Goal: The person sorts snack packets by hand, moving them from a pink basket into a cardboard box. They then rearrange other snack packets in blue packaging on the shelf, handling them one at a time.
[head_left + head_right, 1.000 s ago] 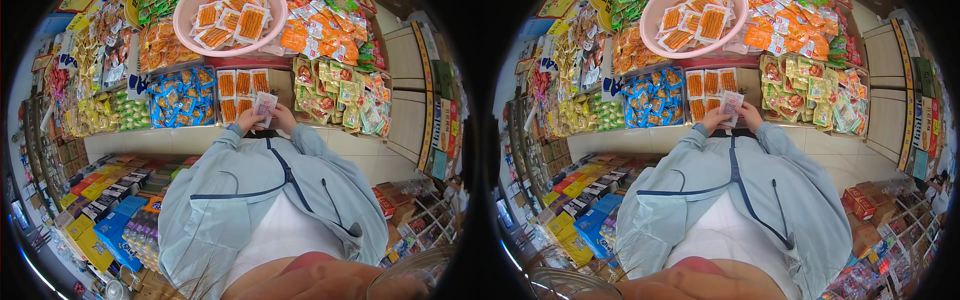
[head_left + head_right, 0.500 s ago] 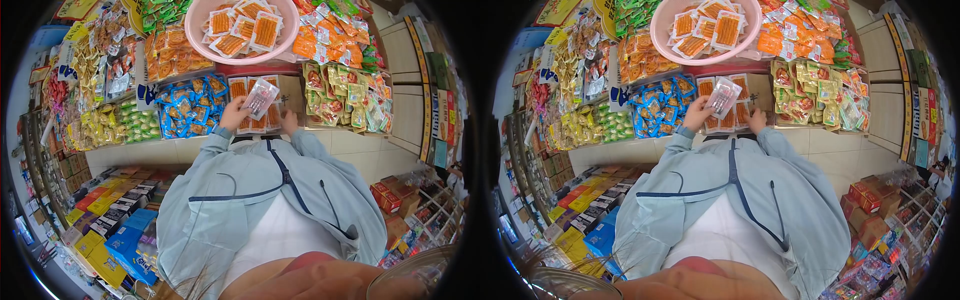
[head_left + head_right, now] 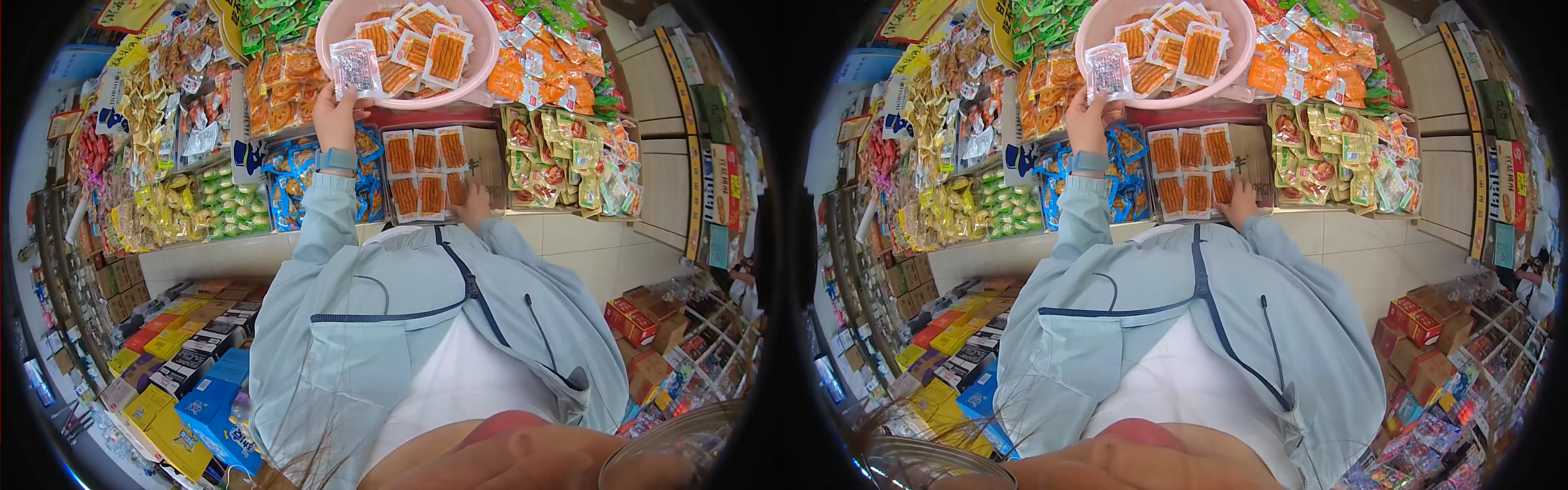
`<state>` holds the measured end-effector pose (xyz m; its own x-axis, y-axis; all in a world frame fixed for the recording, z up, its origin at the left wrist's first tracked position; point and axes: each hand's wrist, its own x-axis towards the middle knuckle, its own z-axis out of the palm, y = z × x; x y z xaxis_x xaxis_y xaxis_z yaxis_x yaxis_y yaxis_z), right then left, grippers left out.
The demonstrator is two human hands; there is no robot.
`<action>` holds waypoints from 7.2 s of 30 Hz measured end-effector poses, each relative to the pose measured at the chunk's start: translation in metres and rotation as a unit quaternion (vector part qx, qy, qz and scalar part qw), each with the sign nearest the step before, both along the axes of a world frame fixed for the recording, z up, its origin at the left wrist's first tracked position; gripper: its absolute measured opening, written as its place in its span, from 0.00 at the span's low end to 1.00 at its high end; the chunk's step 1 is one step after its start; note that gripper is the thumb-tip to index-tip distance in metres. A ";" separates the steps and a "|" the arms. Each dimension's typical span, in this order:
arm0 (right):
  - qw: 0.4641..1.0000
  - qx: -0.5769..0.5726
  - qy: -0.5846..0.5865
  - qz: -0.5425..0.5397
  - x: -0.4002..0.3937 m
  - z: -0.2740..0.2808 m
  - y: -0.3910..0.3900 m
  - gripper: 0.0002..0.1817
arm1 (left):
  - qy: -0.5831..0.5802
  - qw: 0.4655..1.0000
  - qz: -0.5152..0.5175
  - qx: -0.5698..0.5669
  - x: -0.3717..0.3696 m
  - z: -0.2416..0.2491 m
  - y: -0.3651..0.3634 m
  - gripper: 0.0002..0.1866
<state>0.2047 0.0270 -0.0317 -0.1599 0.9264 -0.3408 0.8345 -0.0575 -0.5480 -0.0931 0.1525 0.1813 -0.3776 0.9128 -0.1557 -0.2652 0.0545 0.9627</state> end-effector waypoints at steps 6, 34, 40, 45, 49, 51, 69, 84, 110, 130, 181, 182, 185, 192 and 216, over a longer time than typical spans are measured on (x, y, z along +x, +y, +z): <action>1.000 0.016 0.014 -0.002 -0.001 0.006 0.000 0.45 | -0.006 1.000 -0.021 0.003 -0.007 -0.007 0.023 0.22; 0.890 -0.233 0.305 -0.247 0.038 -0.045 0.013 0.26 | 0.183 0.977 0.032 0.105 0.024 -0.001 0.020 0.16; 0.899 -0.343 0.242 -0.127 0.058 0.067 0.040 0.29 | 0.301 0.918 -0.258 -0.015 0.047 -0.090 -0.091 0.13; 0.834 -0.205 0.508 -0.059 0.046 0.170 0.106 0.34 | 0.503 0.755 -0.410 0.096 0.061 -0.203 -0.135 0.22; 0.818 -0.024 0.563 -0.116 -0.013 0.210 0.168 0.36 | 0.563 0.698 -0.441 -0.031 0.077 -0.166 -0.134 0.34; 0.941 0.182 0.286 -0.021 -0.026 0.175 0.211 0.31 | 0.603 0.651 -0.460 -0.021 0.078 -0.166 -0.130 0.37; 0.916 0.390 0.090 0.026 -0.037 0.087 0.109 0.29 | 0.593 0.669 -0.447 -0.024 0.072 -0.167 -0.111 0.48; 0.972 0.109 -0.165 0.124 -0.038 0.015 0.082 0.28 | 0.586 0.787 -0.106 0.165 0.021 -0.021 -0.066 0.48; 0.934 -0.044 0.259 -0.241 -0.005 -0.008 0.041 0.36 | 0.491 0.823 -0.259 0.121 0.056 -0.124 -0.100 0.21; 0.998 -0.059 0.020 0.011 -0.030 -0.020 0.005 0.40 | 0.103 0.990 -0.073 0.064 -0.025 0.019 0.007 0.16; 0.947 0.182 0.002 0.265 -0.110 0.062 0.055 0.27 | 0.405 0.901 0.107 0.112 -0.042 -0.021 0.056 0.16; 0.937 0.181 -0.048 0.293 -0.111 0.063 0.054 0.29 | 0.394 0.902 0.109 0.135 -0.040 -0.019 0.058 0.15; 0.928 0.175 -0.077 0.319 -0.102 0.042 0.061 0.30 | 0.455 0.880 0.006 0.138 -0.031 -0.028 0.069 0.17; 0.956 0.134 -0.058 0.256 -0.052 0.011 0.044 0.21 | 0.660 0.750 -0.037 0.013 -0.007 -0.047 0.061 0.30; 0.797 -0.175 0.569 -0.103 -0.053 0.105 0.050 0.45 | 0.567 0.754 -0.320 0.086 0.070 -0.089 -0.069 0.48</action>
